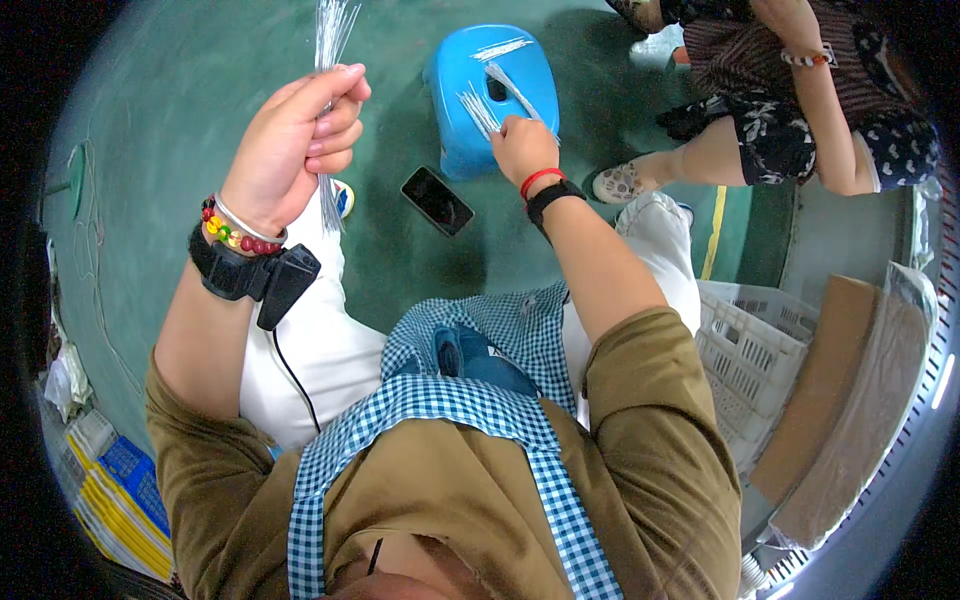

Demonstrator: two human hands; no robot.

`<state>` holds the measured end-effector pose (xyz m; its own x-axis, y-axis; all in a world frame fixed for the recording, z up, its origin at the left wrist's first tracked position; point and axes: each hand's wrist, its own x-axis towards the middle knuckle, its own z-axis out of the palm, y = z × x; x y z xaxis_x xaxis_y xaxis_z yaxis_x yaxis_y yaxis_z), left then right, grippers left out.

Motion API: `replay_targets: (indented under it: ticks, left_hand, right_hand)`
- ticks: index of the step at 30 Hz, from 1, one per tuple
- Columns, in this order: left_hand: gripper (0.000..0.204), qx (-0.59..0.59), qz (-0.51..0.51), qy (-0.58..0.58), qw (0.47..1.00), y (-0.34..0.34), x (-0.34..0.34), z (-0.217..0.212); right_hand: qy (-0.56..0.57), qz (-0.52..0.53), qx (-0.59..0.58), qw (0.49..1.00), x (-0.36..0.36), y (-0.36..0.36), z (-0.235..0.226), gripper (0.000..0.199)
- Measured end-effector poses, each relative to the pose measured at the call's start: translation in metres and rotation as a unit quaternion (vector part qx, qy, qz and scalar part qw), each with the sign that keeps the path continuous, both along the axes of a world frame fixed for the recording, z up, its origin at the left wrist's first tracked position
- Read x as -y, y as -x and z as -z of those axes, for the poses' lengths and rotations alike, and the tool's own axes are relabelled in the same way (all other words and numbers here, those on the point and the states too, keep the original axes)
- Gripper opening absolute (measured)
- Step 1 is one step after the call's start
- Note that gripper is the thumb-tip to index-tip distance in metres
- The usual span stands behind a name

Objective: Assembling and organizing small plastic or wire components in a manufacturing setting.

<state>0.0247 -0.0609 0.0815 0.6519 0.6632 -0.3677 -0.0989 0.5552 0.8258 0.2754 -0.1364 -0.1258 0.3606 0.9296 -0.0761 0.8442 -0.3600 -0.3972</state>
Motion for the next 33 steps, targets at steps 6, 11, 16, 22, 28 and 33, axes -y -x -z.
replay_targets:
  ticks: [6, 11, 16, 22, 28, 33]
  left_hand:
    - [0.027, 0.023, 0.036, 0.018, 0.999, -0.017, 0.003, 0.0]
    - [0.031, 0.05, 0.099, 0.028, 0.993, -0.034, 0.014, 0.001]
    - [0.03, 0.041, 0.201, 0.002, 0.979, -0.062, 0.037, -0.006]
    - [0.03, 0.016, 0.19, -0.014, 0.982, -0.082, 0.05, -0.009]
    - [0.025, 0.001, 0.169, -0.034, 0.985, -0.098, 0.059, -0.011]
    - [0.025, 0.013, 0.211, -0.027, 0.977, -0.1, 0.053, -0.013]
  right_hand:
    - [-0.087, -0.006, -0.118, 0.989, -0.004, -0.008, -0.037, 0.017]
    - [-0.203, -0.002, -0.594, 0.778, 0.003, 0.028, -0.147, 0.016]
    - [-0.266, 0.044, -0.665, 0.696, 0.046, 0.044, -0.206, 0.016]
    - [-0.318, 0.081, -0.66, 0.675, 0.062, 0.033, -0.216, 0.015]
    - [-0.315, 0.095, -0.651, 0.684, 0.069, 0.023, -0.22, 0.015]
    - [-0.345, 0.13, -0.634, 0.68, 0.066, 0.02, -0.217, 0.014]
